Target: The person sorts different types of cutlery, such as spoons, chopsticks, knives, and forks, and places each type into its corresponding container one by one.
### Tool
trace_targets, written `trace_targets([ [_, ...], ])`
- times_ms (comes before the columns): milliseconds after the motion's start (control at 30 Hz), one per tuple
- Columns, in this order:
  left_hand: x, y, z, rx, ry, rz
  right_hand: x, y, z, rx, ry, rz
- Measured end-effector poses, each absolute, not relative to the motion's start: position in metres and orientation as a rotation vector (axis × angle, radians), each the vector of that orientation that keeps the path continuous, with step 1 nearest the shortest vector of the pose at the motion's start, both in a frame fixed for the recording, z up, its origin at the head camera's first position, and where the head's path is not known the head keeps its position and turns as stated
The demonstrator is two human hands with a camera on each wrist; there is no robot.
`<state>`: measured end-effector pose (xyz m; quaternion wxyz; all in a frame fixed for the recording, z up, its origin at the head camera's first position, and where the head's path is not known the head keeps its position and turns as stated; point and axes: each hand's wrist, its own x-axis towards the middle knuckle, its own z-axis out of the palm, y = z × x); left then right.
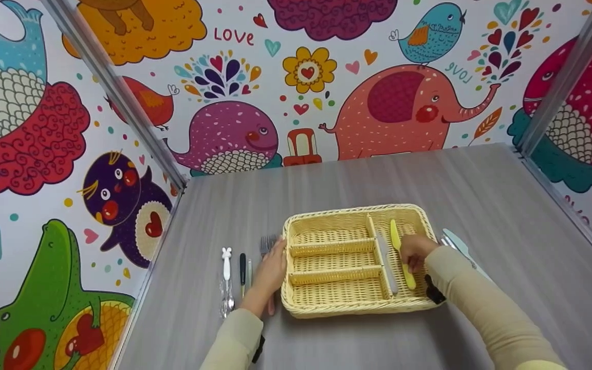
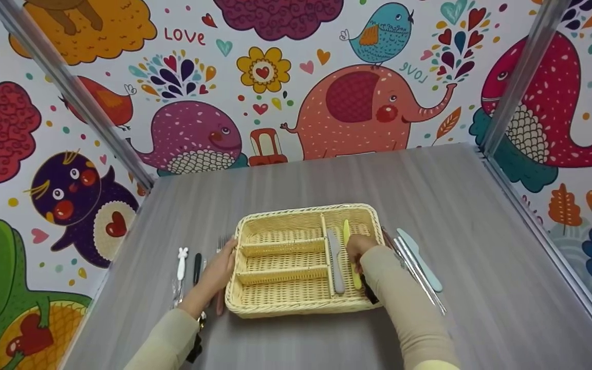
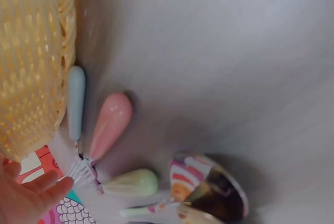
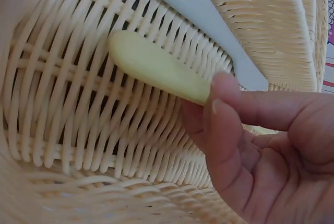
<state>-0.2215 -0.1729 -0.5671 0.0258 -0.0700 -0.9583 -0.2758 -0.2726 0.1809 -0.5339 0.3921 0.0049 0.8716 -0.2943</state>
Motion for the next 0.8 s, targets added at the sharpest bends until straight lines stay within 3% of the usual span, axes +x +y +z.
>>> trace_targets([
  [800, -0.221, -0.174, -0.567, -0.247, -2.958, -0.875, -0.265, 0.185, -0.525, 0.030, 2.282, -0.812],
])
